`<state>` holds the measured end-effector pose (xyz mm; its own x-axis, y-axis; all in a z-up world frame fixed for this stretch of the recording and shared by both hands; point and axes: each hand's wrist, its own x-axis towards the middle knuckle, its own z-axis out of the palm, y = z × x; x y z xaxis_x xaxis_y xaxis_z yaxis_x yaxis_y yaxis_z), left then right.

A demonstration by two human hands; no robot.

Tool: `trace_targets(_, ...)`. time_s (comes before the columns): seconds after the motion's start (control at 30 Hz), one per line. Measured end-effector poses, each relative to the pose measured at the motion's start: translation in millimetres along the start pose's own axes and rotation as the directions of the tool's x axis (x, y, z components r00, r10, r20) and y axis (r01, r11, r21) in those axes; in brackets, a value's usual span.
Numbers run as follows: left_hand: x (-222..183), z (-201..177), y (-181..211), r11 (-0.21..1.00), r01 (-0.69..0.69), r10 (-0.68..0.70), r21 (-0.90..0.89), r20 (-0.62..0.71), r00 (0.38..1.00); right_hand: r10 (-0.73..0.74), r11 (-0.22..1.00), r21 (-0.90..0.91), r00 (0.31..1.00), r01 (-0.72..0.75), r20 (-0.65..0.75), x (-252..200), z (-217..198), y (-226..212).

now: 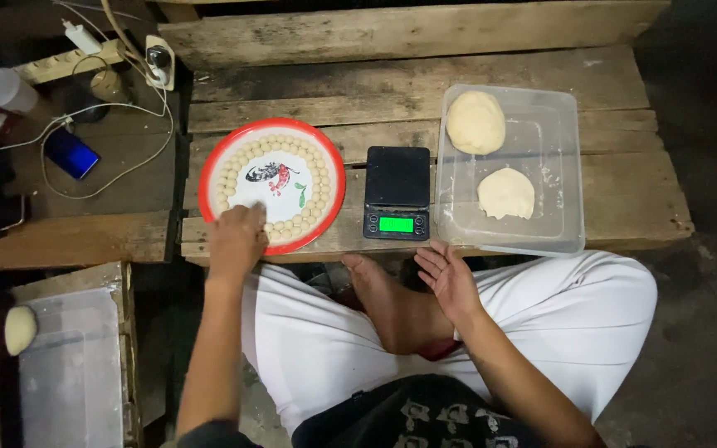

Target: Weighing small portions of dough on a digital scale and rolling them into uniform balls.

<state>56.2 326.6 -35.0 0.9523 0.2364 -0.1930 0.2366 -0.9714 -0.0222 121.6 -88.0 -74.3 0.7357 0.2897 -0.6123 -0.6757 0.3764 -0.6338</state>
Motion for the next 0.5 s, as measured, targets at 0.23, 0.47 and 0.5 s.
trace_targets(0.23, -23, 60, -20, 0.682, 0.347, -0.668, -0.644, -0.354, 0.655, -0.054, 0.995, 0.069, 0.983, 0.067, -0.178, 21, -25, 12)
trace_targets(0.47, -13, 86, -27, 0.386, 0.061, -0.616, -0.92, -0.208, 0.76, -0.289, 0.953, -0.105, 0.757, 0.283, -0.586, 40, -42, -17)
trace_targets(0.5, -11, 91, -29, 0.388, 0.058, -0.611, -0.92, -0.209, 0.763, -0.289, 0.953, -0.103, 0.754, 0.285, -0.59, 53, -55, -17)
